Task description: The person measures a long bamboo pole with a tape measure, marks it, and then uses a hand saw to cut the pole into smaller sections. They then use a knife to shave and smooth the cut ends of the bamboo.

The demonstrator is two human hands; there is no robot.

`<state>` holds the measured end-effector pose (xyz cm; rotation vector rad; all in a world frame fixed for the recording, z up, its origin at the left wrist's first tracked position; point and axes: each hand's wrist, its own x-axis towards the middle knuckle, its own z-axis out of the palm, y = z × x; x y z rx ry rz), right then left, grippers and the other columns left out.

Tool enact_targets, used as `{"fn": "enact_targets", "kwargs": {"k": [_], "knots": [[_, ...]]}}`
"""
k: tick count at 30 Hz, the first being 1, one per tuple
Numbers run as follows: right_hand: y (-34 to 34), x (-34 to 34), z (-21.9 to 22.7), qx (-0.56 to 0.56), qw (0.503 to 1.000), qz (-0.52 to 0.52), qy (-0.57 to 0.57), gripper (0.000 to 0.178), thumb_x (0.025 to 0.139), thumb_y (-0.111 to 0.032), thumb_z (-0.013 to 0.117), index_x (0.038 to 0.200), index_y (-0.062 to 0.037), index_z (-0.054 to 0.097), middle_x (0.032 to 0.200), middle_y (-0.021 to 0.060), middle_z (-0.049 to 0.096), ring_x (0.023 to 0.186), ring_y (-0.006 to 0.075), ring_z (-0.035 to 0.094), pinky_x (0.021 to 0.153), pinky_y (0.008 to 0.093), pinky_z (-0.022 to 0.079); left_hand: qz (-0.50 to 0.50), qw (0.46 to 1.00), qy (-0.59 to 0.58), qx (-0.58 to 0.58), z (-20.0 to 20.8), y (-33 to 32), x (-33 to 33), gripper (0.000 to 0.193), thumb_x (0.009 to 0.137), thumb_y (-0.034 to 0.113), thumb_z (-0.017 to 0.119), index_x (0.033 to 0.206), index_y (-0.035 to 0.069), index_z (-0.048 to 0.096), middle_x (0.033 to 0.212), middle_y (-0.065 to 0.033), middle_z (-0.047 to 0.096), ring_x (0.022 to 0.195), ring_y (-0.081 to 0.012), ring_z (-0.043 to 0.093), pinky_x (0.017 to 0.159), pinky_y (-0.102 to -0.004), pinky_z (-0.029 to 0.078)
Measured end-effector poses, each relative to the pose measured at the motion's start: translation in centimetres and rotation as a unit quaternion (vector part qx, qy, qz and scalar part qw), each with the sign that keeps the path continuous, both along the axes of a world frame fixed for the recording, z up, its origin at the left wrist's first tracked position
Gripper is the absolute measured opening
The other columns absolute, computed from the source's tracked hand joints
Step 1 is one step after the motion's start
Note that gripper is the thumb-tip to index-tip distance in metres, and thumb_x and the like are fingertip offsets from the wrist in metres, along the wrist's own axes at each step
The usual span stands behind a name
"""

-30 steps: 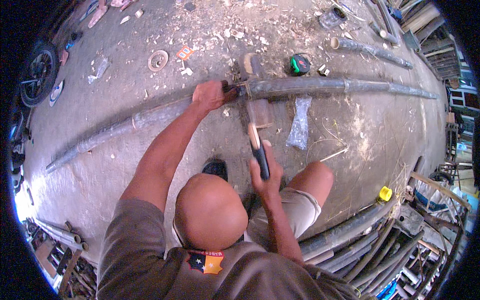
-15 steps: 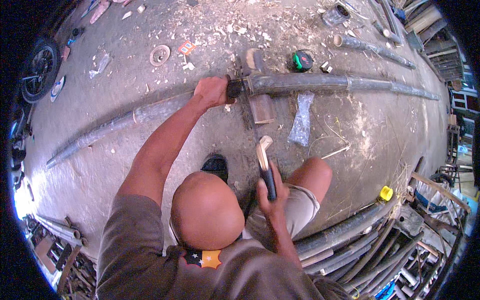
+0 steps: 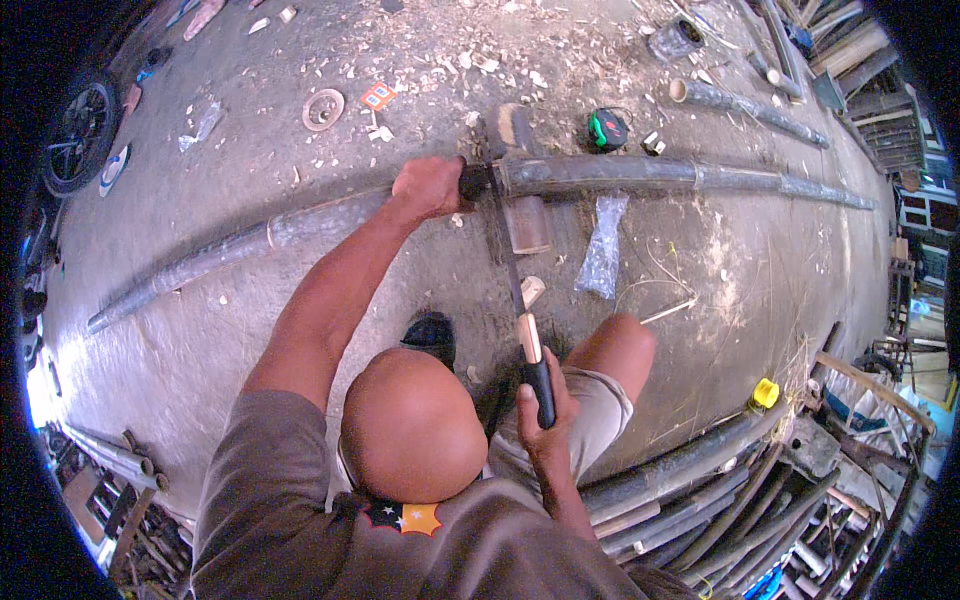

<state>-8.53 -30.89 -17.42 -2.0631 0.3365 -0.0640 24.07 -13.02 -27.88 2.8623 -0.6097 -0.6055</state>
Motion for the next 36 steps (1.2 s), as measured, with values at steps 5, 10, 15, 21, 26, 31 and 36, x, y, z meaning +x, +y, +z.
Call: {"fn": "enact_targets", "kwargs": {"k": [5,10,15,21,26,31,36], "knots": [[1.0,13.5,-3.4,-0.04,0.997,0.005,-0.06,0.05,0.097,-0.019,0.065,0.143,-0.0026,0.055,0.082,0.0137,0.065,0.067,0.0187,0.058,0.064,0.0336,0.05,0.007,0.999,0.031,-0.02,1.4,-1.5,-0.4,0.057,0.072,0.052,0.082,0.108,0.008,0.072,0.098,-0.0207,0.075,0.093,-0.0386,0.074,0.081,-0.0508,0.06],[1.4,4.0,-2.9,-0.016,0.998,-0.023,-0.054,0.053,0.094,-0.019,0.066,0.143,-0.0017,0.055,0.094,0.0166,0.073,0.082,0.0208,0.071,0.076,0.034,0.056,-0.007,1.0,0.017,-0.013,-0.3,0.2,0.9,0.056,0.073,0.051,0.08,0.108,0.009,0.072,0.1,-0.0206,0.075,0.094,-0.0387,0.074,0.082,-0.0497,0.059],[-0.1,2.2,-1.0,0.011,1.0,-0.009,-0.015,0.056,0.09,-0.017,0.07,0.144,-0.0047,0.056,0.108,0.0203,0.074,0.093,0.0218,0.075,0.08,0.0336,0.056,0.027,0.999,0.038,-0.02,0.5,-1.6,-0.2,0.057,0.073,0.051,0.081,0.113,0.012,0.071,0.1,-0.0204,0.075,0.096,-0.0392,0.073,0.082,-0.0521,0.059],[1.3,14.6,-3.7,0.005,1.0,0.0,-0.024,0.061,0.091,-0.023,0.071,0.147,-0.008,0.052,0.091,0.0199,0.072,0.081,0.0232,0.075,0.073,0.0347,0.056,-0.007,0.999,0.008,-0.034,-0.4,-1.0,0.7,0.062,0.073,0.056,0.081,0.113,0.01,0.07,0.101,-0.0197,0.075,0.096,-0.0397,0.073,0.082,-0.0531,0.058],[0.1,-1.5,1.4,0.008,1.0,-0.013,-0.012,0.056,0.093,-0.018,0.066,0.145,-0.0009,0.053,0.11,0.023,0.073,0.098,0.0283,0.075,0.085,0.0365,0.056,-0.003,0.999,0.041,-0.014,0.4,-1.0,0.1,0.053,0.075,0.053,0.079,0.098,0.005,0.074,0.098,-0.023,0.075,0.092,-0.0418,0.073,0.082,-0.0523,0.059],[1.4,11.8,-2.1,0.013,0.999,-0.026,-0.013,0.049,0.097,-0.019,0.066,0.14,0.0027,0.055,0.095,0.0198,0.071,0.081,0.024,0.07,0.076,0.0376,0.056,0.022,0.999,-0.001,-0.025,1.0,-1.7,-0.5,0.034,0.082,0.036,0.071,0.096,0.006,0.076,0.095,-0.023,0.075,0.092,-0.0428,0.073,0.081,-0.0549,0.058],[1.2,4.5,-1.4,-0.032,0.999,-0.005,-0.02,0.052,0.096,-0.02,0.067,0.142,0.0014,0.055,0.094,0.0188,0.071,0.08,0.0202,0.069,0.074,0.0351,0.055,-0.006,0.999,0.003,-0.038,0.6,0.3,-0.1,0.035,0.084,0.035,0.068,0.103,0.006,0.072,0.097,-0.0214,0.075,0.095,-0.0421,0.073,0.081,-0.0554,0.058]]}}
